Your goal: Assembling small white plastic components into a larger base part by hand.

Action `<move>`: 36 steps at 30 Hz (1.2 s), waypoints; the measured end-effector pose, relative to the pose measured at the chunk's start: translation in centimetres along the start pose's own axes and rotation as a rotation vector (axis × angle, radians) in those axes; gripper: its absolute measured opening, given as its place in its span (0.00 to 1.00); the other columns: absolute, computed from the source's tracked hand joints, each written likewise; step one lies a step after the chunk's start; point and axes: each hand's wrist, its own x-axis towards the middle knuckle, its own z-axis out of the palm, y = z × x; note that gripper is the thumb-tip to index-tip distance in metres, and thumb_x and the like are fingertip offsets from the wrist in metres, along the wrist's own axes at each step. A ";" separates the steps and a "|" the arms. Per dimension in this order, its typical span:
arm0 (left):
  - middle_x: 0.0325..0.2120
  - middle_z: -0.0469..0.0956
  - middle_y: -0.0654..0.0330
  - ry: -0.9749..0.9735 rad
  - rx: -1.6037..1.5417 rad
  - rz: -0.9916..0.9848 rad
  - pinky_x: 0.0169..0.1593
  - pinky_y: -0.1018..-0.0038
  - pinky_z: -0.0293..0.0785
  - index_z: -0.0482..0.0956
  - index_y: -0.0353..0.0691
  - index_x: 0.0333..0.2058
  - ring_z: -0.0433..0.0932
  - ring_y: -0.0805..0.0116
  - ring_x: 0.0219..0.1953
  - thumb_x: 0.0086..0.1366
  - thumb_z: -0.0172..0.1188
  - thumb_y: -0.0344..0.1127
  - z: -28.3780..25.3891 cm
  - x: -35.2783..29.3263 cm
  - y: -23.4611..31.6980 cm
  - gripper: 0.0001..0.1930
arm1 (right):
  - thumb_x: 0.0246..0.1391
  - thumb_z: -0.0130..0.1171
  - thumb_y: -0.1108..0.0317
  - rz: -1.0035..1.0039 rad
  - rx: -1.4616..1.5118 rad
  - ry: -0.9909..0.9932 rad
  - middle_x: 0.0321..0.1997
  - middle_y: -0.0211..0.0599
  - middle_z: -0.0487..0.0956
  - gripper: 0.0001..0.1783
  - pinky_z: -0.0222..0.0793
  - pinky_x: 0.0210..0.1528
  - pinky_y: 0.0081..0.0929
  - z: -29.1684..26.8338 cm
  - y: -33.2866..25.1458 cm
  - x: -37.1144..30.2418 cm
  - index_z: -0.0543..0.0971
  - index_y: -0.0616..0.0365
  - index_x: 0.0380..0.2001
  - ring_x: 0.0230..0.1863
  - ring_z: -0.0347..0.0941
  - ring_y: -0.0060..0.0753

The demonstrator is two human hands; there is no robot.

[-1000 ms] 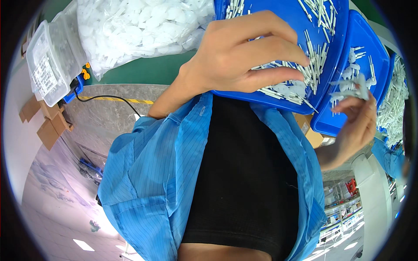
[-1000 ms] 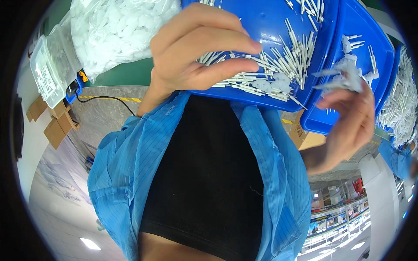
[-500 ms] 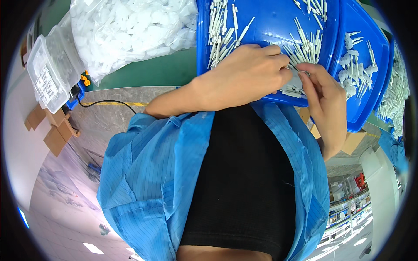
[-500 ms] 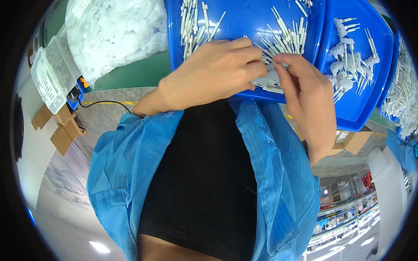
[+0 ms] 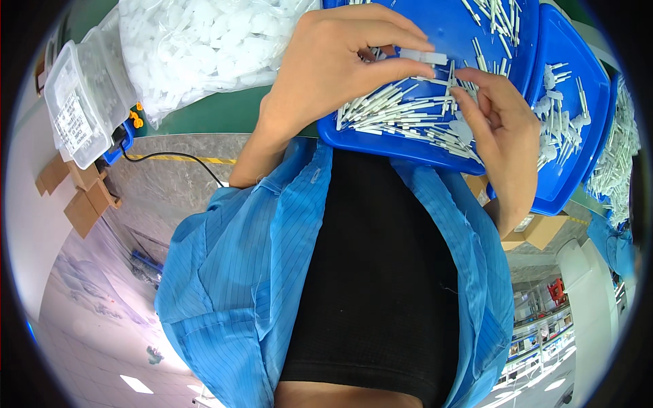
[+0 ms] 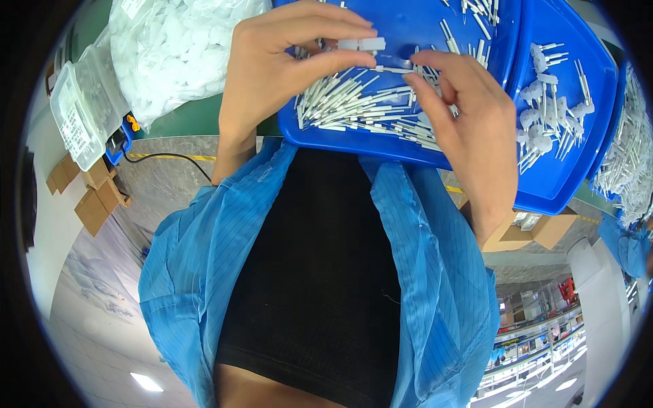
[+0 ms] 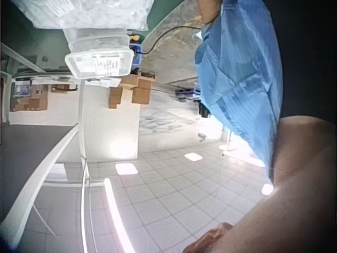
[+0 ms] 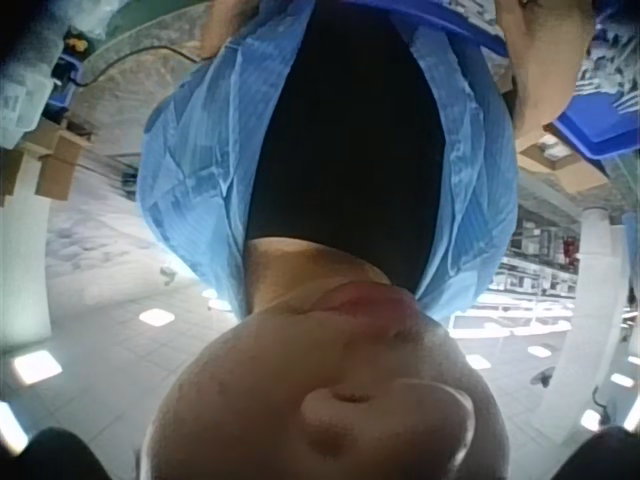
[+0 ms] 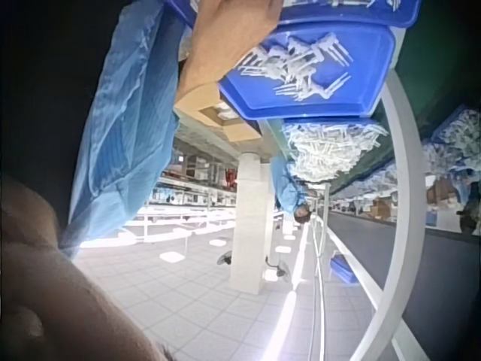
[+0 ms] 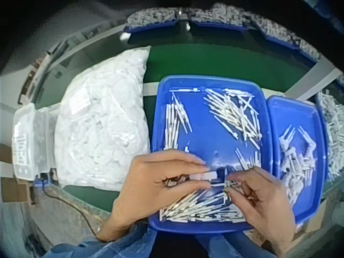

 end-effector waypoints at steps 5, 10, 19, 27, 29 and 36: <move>0.42 0.83 0.53 0.154 -0.203 -0.057 0.37 0.80 0.77 0.84 0.35 0.48 0.82 0.72 0.37 0.60 0.70 0.26 1.3 0.8 0.5 0.16 | 0.44 0.70 0.74 -0.479 -0.204 0.024 0.39 0.33 0.79 0.10 0.69 0.46 0.37 3.0 1.9 2.2 0.83 0.57 0.33 0.44 0.74 0.41; 0.43 0.83 0.54 0.248 -0.740 -0.225 0.44 0.83 0.77 0.78 0.30 0.54 0.81 0.75 0.42 0.67 0.63 0.21 2.7 0.2 -0.9 0.17 | 0.48 0.69 0.74 -0.565 -0.257 0.138 0.37 0.34 0.79 0.09 0.70 0.43 0.34 2.9 0.5 2.9 0.80 0.59 0.34 0.40 0.76 0.40; 0.45 0.80 0.51 0.322 -0.647 -0.089 0.48 0.81 0.78 0.78 0.27 0.50 0.81 0.71 0.45 0.65 0.62 0.17 2.8 0.2 -1.3 0.14 | 0.72 0.49 0.61 0.285 0.744 0.010 0.23 0.20 0.69 0.13 0.54 0.27 0.15 1.6 -2.8 1.0 0.78 0.60 0.43 0.24 0.58 0.12; 0.39 0.85 0.53 0.400 -0.833 -0.021 0.42 0.75 0.86 0.84 0.30 0.42 0.87 0.64 0.37 0.60 0.70 0.24 3.2 0.5 -1.4 0.11 | 0.71 0.52 0.66 -0.036 0.212 0.135 0.34 0.44 0.84 0.10 0.70 0.28 0.27 3.0 -3.9 0.6 0.77 0.61 0.46 0.25 0.77 0.24; 0.39 0.84 0.48 0.367 -0.727 0.020 0.47 0.72 0.86 0.81 0.24 0.42 0.87 0.61 0.37 0.60 0.67 0.18 3.2 0.4 -1.8 0.11 | 0.70 0.53 0.67 -0.040 0.213 0.153 0.34 0.43 0.84 0.10 0.70 0.28 0.26 3.0 -3.6 0.5 0.77 0.61 0.47 0.26 0.77 0.24; 0.47 0.78 0.44 0.303 -1.022 -0.057 0.51 0.73 0.83 0.78 0.23 0.46 0.83 0.63 0.47 0.61 0.62 0.12 2.9 -0.3 -1.8 0.13 | 0.69 0.56 0.67 -0.031 0.269 0.137 0.30 0.37 0.83 0.09 0.70 0.30 0.21 2.8 -3.7 0.3 0.79 0.61 0.44 0.26 0.75 0.20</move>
